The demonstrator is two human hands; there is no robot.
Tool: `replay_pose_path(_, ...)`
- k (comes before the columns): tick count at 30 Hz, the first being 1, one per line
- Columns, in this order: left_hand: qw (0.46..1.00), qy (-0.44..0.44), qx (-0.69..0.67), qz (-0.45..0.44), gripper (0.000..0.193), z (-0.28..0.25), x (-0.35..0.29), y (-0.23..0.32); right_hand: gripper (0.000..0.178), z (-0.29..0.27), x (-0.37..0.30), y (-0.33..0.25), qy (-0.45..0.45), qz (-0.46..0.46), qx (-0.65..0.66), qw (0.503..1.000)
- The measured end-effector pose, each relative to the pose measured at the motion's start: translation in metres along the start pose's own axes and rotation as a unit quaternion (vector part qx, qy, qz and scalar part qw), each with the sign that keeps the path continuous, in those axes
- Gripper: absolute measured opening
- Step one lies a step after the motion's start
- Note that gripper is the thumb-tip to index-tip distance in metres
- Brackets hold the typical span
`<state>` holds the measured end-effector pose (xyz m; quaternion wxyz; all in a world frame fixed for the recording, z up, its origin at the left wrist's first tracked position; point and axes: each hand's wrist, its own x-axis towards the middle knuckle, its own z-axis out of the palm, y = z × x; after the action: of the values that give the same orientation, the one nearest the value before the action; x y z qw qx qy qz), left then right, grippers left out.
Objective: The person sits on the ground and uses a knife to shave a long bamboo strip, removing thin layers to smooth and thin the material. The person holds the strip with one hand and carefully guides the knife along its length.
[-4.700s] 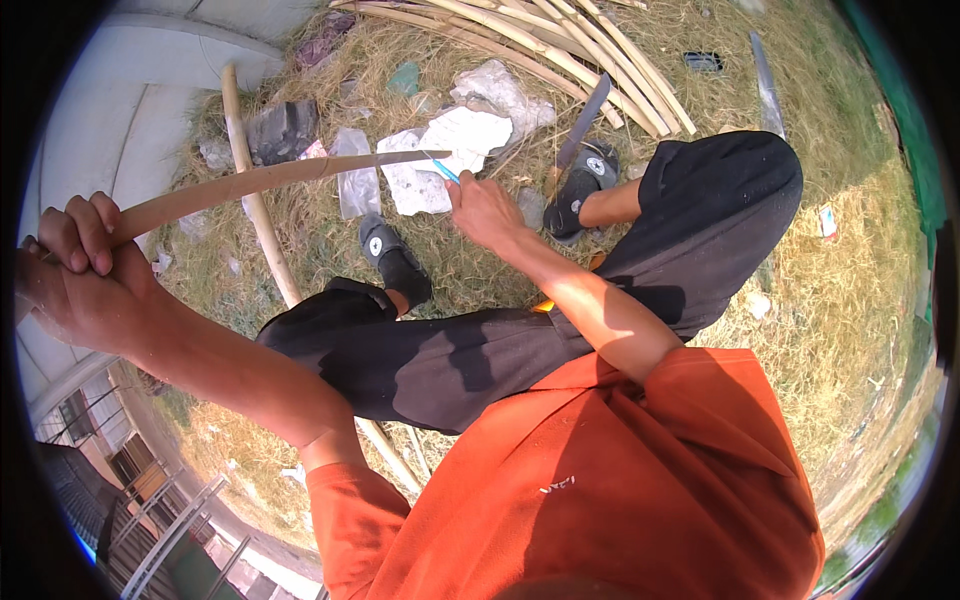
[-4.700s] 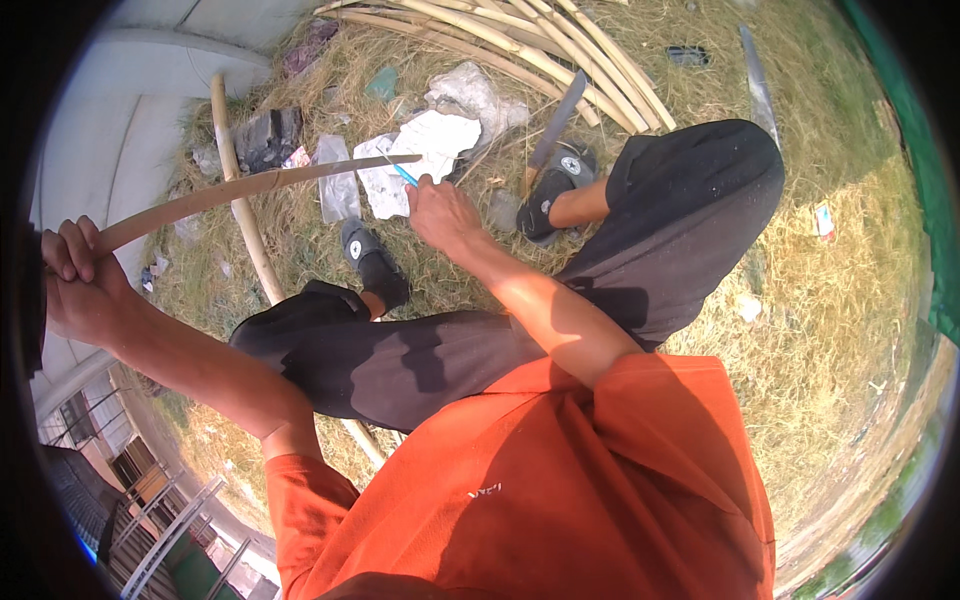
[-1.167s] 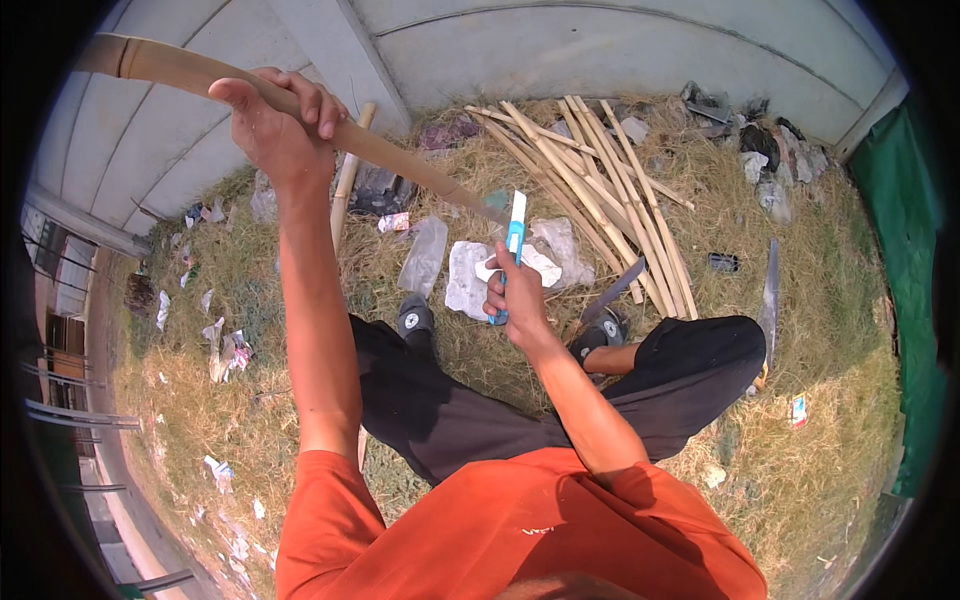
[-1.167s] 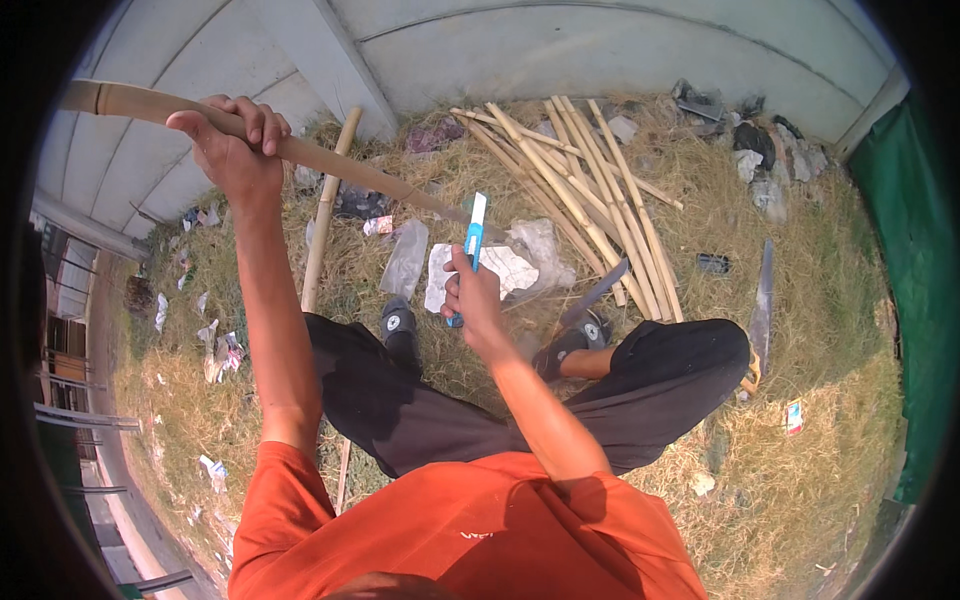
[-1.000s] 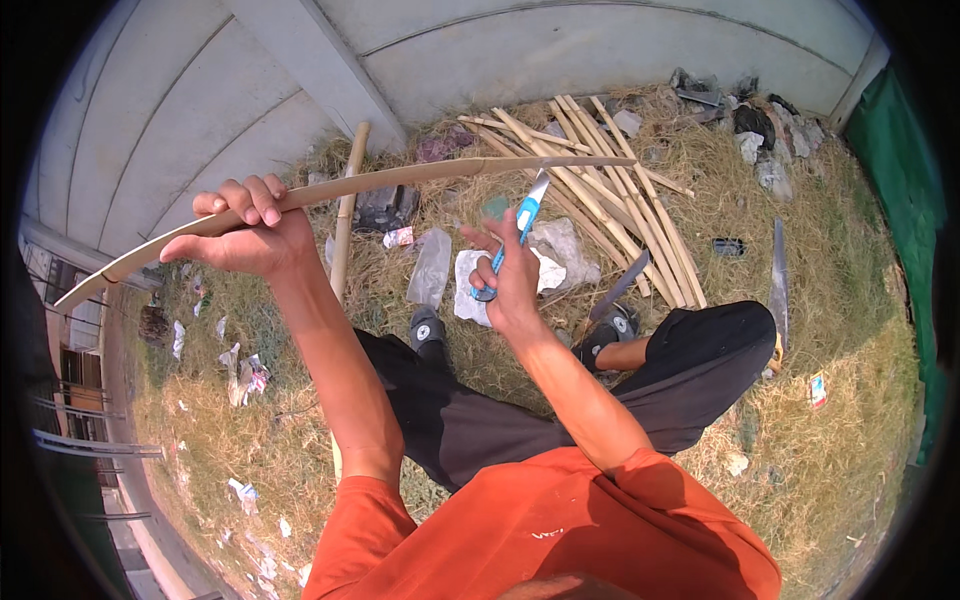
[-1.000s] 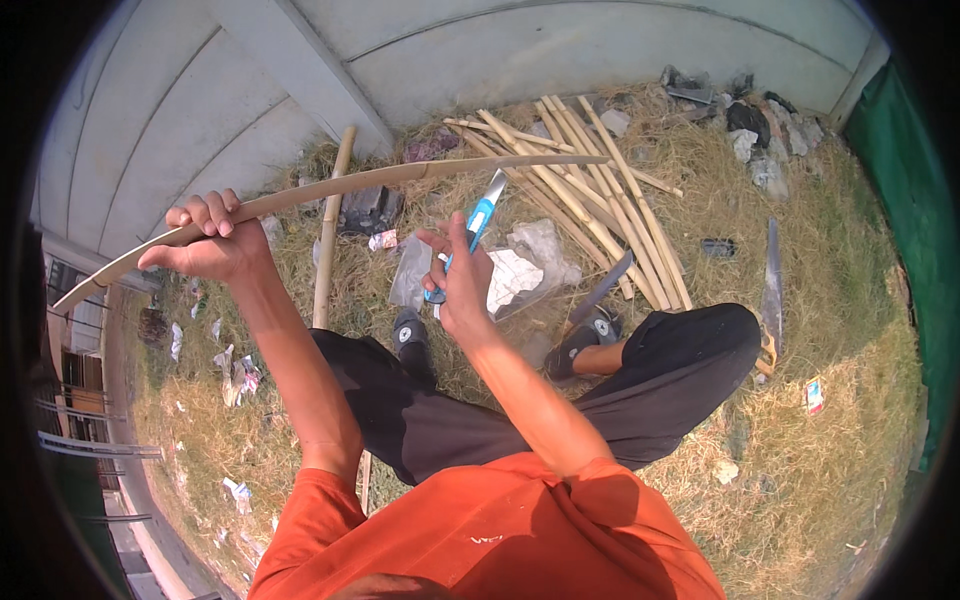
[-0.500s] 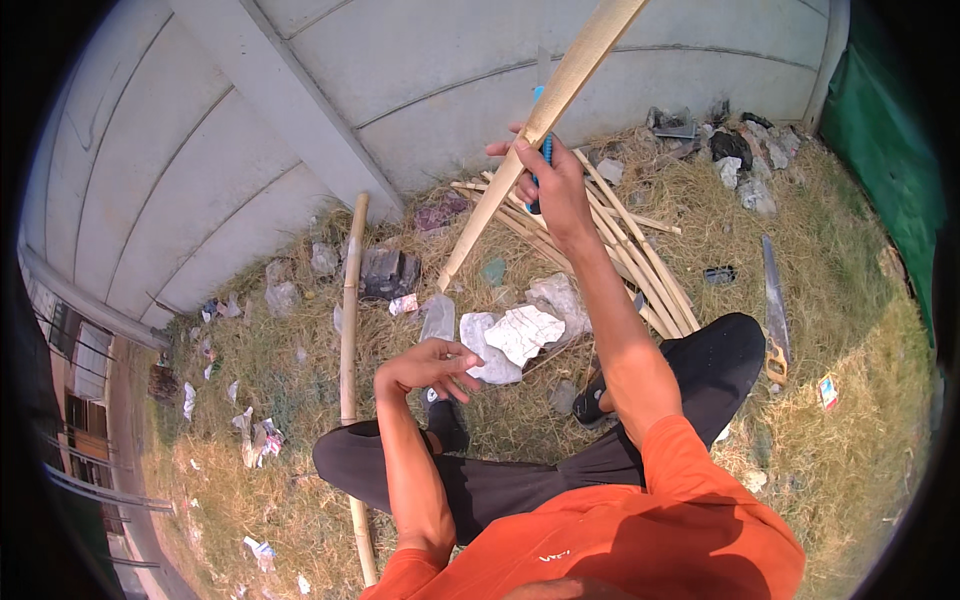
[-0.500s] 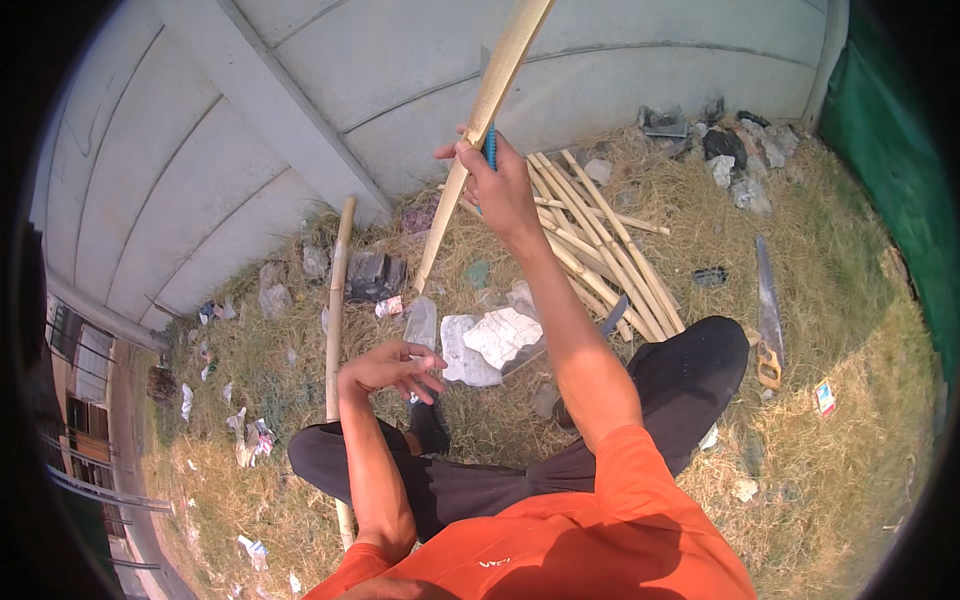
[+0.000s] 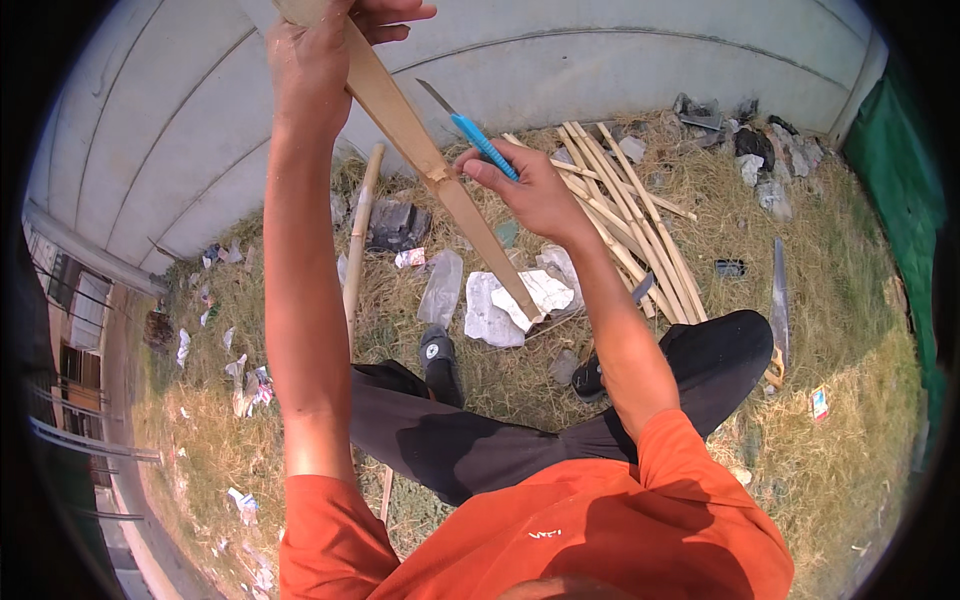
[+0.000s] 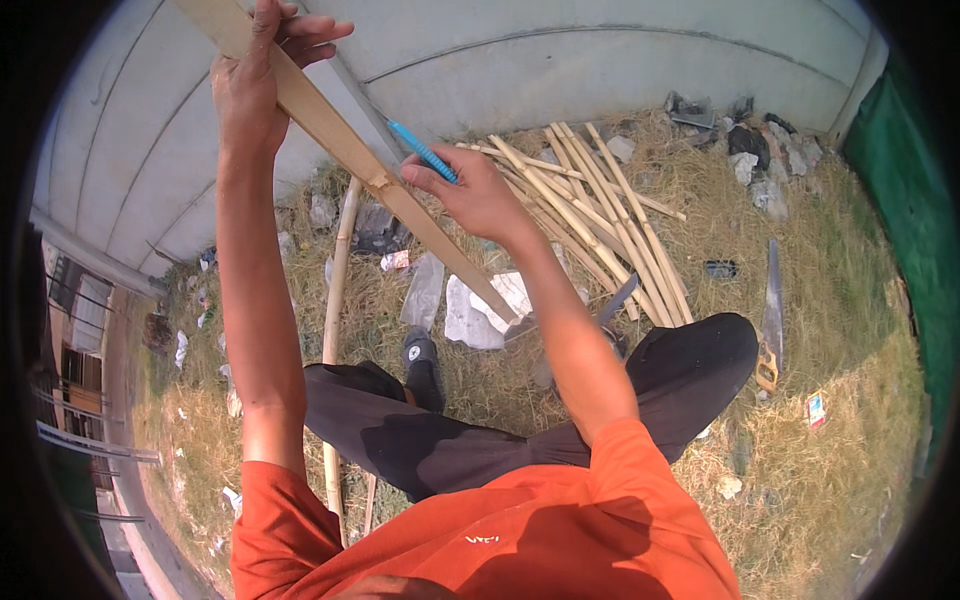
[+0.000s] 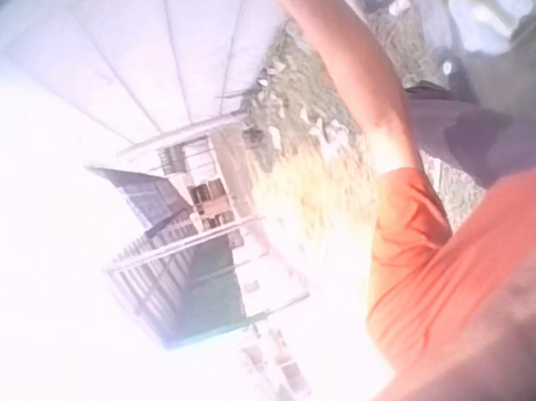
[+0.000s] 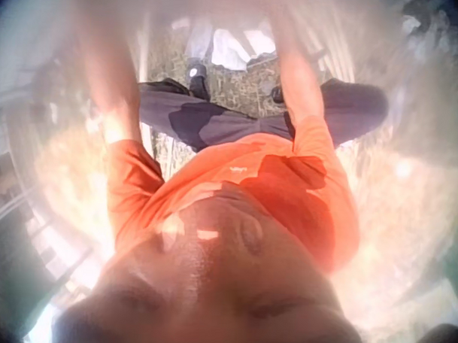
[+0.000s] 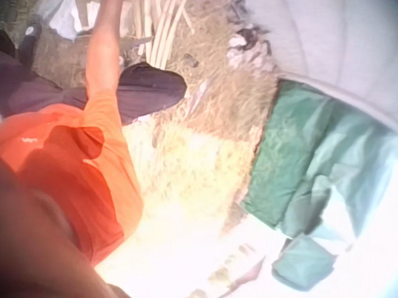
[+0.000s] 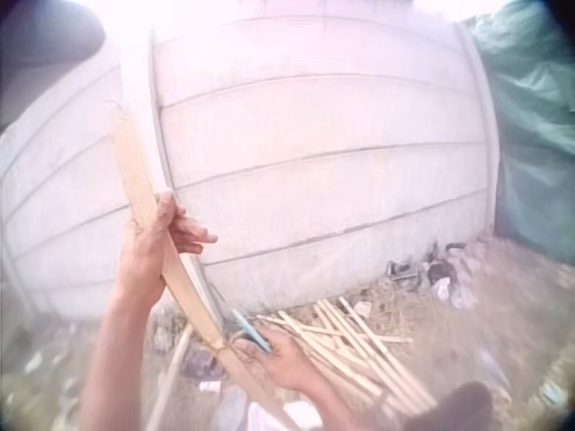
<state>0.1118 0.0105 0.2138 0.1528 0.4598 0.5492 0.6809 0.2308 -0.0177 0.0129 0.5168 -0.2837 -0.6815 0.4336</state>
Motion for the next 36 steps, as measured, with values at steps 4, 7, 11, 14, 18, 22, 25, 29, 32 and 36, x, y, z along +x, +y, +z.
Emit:
replay_pose_path(4, 0.935, -0.25, -0.19, 0.167, 0.04, -0.087, -0.012, -0.043, 0.043, 0.01, -0.067, -0.005, 0.151, 0.166, 0.088, 0.97)
replay_pose_path(7, 0.906, -0.325, -0.198, 0.185, 0.048, -0.127, -0.013, -0.035, 0.039, 0.038, -0.112, -0.011, 0.111, 0.253, 0.058, 0.959)
replay_pose_path(11, 0.917, -0.305, -0.183, 0.181, 0.046, -0.134, -0.014, -0.037, 0.033, 0.073, -0.132, -0.033, 0.071, 0.177, 0.035, 0.981)
replay_pose_path(14, 0.904, -0.331, -0.187, 0.194, 0.036, -0.124, -0.023, -0.034, 0.027, 0.081, -0.12, -0.071, 0.066, 0.109, -0.011, 0.992)
replay_pose_path(18, 0.898, -0.32, -0.206, 0.219, 0.028, -0.112, -0.057, -0.024, 0.022, 0.082, -0.122, -0.071, 0.033, 0.18, -0.026, 0.983)
replay_pose_path(22, 0.911, -0.29, -0.195, 0.221, 0.03, -0.123, -0.05, -0.023, 0.022, 0.081, -0.145, -0.01, 0.045, 0.107, -0.218, 0.969)
replay_pose_path(25, 0.891, -0.33, -0.22, 0.223, 0.022, -0.125, -0.064, -0.024, 0.019, 0.082, -0.138, -0.052, 0.061, 0.155, -0.084, 0.982)
replay_pose_path(29, 0.906, -0.299, -0.194, 0.226, 0.027, -0.119, -0.079, -0.018, 0.015, 0.09, -0.135, -0.067, 0.075, 0.083, -0.075, 0.991)
replay_pose_path(32, 0.898, -0.314, -0.201, 0.232, 0.031, -0.13, -0.071, -0.019, 0.02, 0.084, -0.14, -0.056, 0.048, 0.09, -0.123, 0.987)
replay_pose_path(36, 0.904, -0.309, -0.194, 0.222, 0.032, -0.13, -0.079, -0.022, 0.022, 0.092, -0.153, -0.02, 0.045, 0.077, -0.224, 0.97)
